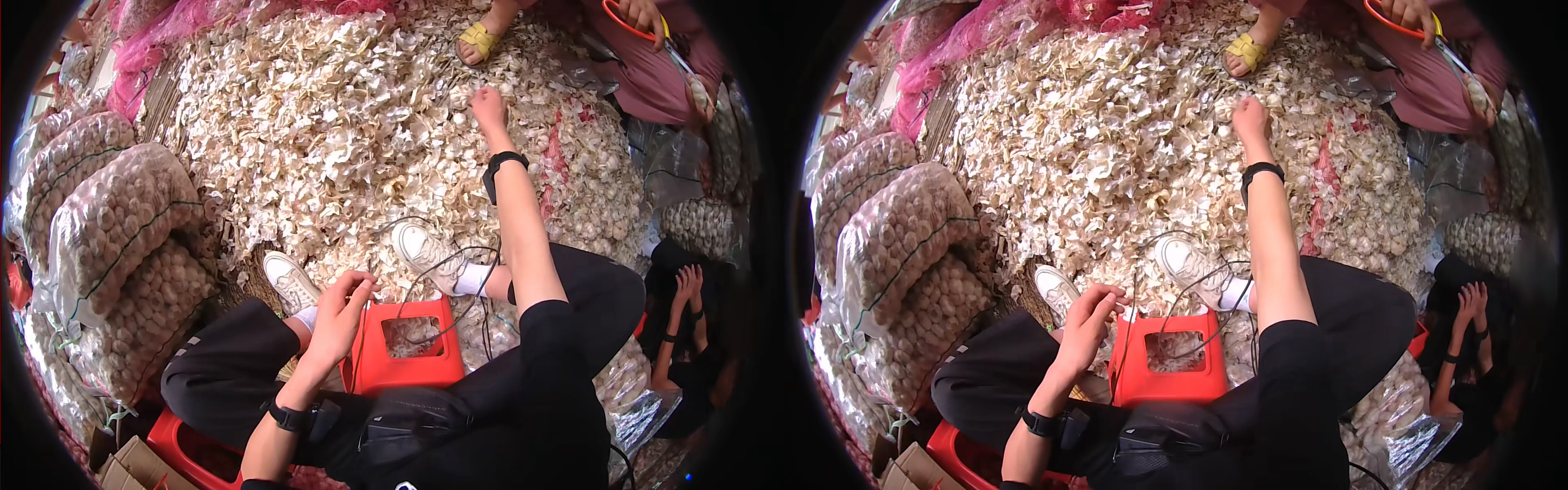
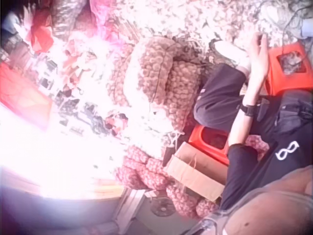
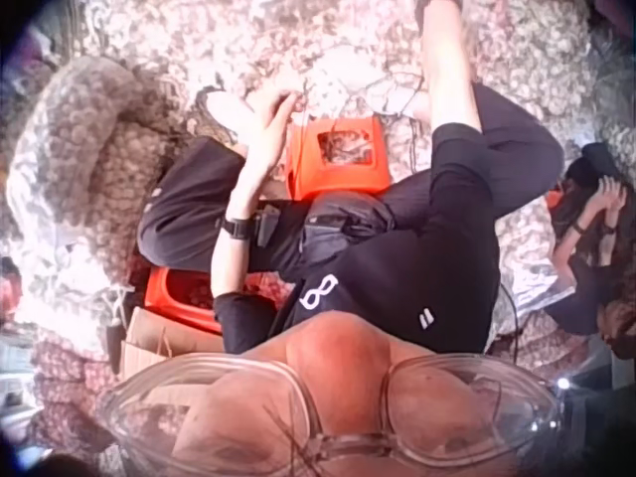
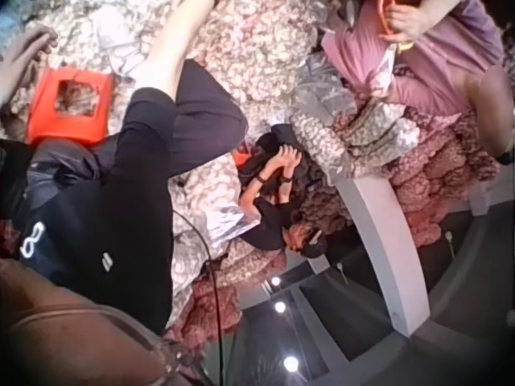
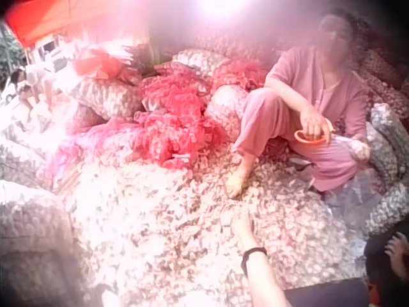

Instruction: Peeling individual garlic cloves from whole bulbs in a commercial or processing environment.

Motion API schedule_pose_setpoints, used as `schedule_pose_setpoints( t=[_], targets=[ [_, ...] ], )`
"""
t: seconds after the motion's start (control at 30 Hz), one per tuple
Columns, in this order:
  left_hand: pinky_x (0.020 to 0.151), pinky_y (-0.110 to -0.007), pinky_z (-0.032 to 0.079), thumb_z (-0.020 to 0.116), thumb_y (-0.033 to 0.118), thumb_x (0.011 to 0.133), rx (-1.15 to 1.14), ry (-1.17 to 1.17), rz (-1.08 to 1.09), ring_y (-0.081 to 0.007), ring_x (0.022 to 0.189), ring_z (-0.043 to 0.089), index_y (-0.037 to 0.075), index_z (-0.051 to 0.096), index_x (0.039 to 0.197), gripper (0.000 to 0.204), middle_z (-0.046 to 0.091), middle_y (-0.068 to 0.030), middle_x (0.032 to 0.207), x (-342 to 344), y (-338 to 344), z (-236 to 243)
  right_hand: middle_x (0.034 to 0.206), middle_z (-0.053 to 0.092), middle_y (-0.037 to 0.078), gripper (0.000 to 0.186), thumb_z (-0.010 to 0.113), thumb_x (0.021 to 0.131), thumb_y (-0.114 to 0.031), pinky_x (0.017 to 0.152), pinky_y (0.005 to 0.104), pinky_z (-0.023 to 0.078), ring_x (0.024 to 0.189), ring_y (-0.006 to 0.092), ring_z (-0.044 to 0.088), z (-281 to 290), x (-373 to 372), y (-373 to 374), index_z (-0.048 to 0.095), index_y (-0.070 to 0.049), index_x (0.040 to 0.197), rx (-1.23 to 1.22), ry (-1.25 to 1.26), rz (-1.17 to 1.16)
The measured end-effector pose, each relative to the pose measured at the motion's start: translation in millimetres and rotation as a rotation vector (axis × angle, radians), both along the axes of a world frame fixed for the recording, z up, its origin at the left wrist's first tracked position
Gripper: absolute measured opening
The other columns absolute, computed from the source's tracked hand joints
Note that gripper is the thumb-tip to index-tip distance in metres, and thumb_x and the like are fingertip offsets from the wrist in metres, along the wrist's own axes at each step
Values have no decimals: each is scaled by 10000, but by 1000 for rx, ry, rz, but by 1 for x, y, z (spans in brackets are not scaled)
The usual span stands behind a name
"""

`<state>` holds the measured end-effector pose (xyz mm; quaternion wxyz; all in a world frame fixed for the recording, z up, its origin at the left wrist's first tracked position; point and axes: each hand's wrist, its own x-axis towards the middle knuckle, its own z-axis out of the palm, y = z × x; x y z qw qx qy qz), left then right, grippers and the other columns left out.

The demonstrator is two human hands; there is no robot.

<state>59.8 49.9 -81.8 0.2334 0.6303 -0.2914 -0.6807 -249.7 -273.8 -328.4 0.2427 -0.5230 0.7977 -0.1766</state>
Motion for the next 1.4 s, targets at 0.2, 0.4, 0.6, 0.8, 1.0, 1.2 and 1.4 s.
schedule_pose_setpoints(
  t=[0.2,0.4,0.6,0.8,1.0,1.2,1.4],
  targets=[
    [792,-261,461,489,163,986,18,43,103,-120,877,598,-18,588,1082,228,662,-80,950,7,1,6,970,678,160,167,537,880,-215,784,485,493,933,371,633,60,-76,43,657,-107,923,10,209,-413],
    [754,-247,441,472,179,987,34,129,-32,-116,850,598,11,594,1068,223,658,-58,945,-18,-2,0,850,710,148,268,670,820,-342,713,394,526,789,307,674,31,-225,107,724,-79,817,2,-279,-293],
    [749,-252,437,474,202,984,50,14,-21,-115,854,604,13,596,1061,237,665,-56,939,7,9,1,1105,623,119,323,642,798,-186,883,425,488,1046,302,602,36,-103,131,649,-117,1114,205,147,21],
    [746,-249,435,473,199,983,30,1,-21,-117,852,599,9,595,1062,239,665,-61,939,8,9,-3,1097,553,144,241,584,862,-194,827,459,480,945,340,578,54,-66,127,573,-82,1075,-55,197,158],
    [738,-240,427,470,184,992,40,14,-77,-104,844,589,5,592,1070,231,659,-51,934,-3,7,-4,1276,471,142,380,597,868,-157,906,448,467,1111,348,530,25,-13,128,516,-109,1236,193,260,409],
    [732,-234,427,472,196,993,29,19,-86,-99,852,586,7,588,1085,240,658,-48,943,4,13,-5,1159,537,136,263,515,926,-264,859,479,464,953,327,607,38,0,121,554,-75,1104,233,259,364],
    [729,-231,439,475,173,988,27,58,-61,-106,862,586,-9,585,1078,231,655,-58,930,4,18,-11,1010,593,144,199,543,919,-208,725,462,492,862,330,625,43,-87,84,569,-74,1064,-183,395,-92]
  ],
)
